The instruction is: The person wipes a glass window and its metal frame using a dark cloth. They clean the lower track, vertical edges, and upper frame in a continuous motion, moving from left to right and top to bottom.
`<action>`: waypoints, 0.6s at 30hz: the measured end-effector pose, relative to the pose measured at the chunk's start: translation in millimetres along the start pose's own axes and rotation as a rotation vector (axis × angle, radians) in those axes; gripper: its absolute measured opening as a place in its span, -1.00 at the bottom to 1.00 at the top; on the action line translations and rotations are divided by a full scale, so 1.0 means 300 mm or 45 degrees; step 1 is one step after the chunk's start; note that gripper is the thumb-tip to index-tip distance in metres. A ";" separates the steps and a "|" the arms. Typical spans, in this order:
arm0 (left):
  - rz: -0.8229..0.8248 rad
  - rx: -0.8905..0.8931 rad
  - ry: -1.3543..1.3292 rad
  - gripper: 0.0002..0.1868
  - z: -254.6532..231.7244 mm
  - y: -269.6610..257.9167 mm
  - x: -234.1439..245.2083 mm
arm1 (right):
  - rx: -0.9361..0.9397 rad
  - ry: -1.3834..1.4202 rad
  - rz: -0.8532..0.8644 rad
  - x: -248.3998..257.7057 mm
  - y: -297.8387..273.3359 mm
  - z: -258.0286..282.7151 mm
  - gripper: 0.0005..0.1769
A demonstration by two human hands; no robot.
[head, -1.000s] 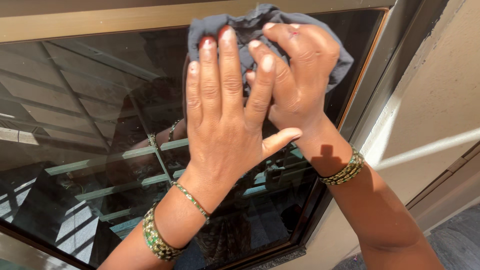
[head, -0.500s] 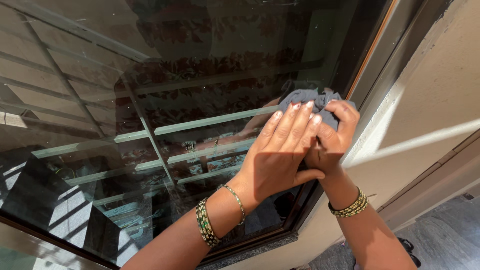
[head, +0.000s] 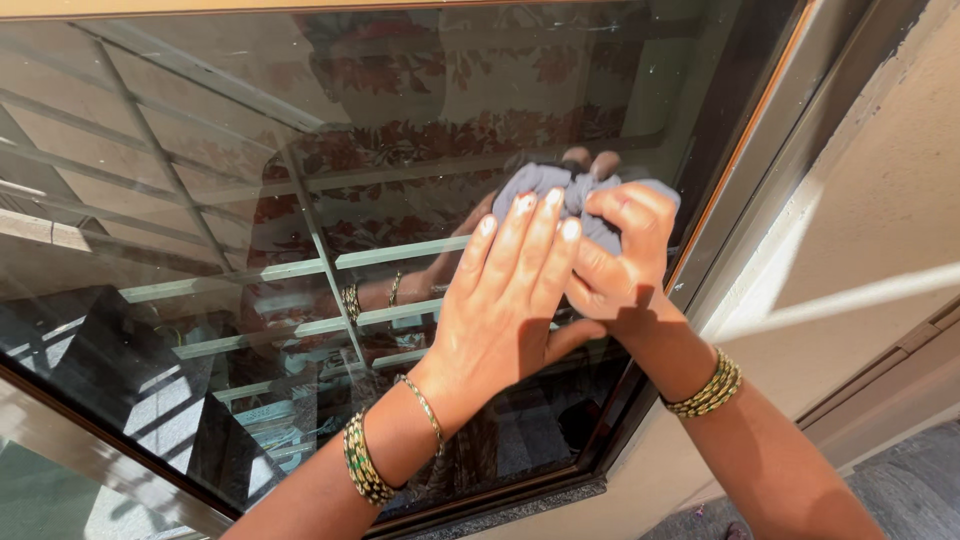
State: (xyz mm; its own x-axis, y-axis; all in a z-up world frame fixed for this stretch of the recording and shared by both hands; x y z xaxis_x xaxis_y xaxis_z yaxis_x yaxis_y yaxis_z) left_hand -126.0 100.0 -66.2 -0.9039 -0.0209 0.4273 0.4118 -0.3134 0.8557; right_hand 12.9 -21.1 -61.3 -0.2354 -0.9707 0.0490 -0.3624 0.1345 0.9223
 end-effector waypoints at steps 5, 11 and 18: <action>-0.004 -0.017 0.099 0.17 0.111 0.223 0.106 | -0.038 -0.057 -0.090 -0.008 0.281 -0.068 -0.74; -0.021 -0.019 0.056 0.18 0.147 0.190 0.153 | -0.080 -0.044 -0.123 -0.053 0.313 -0.006 -0.76; -0.051 0.086 0.102 -0.03 0.085 -0.151 0.119 | -0.029 0.152 0.028 -0.125 0.088 0.196 -0.68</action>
State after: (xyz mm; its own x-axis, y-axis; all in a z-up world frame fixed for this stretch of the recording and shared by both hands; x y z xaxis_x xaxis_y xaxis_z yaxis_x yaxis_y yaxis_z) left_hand -174.0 137.8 -82.3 -0.9249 -0.0861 0.3704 0.3799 -0.2507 0.8904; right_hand -40.7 30.7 -61.4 -0.1336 -0.9845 0.1134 -0.3372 0.1528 0.9290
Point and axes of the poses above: each hand's wrist, its own y-axis towards the middle knuckle, its own x-axis out of the back of the hand, z = x × y, the point moved 1 cm from there along y, towards the middle knuckle, and after that the axes turned 1 degree about -z, right-handed, at the moved point
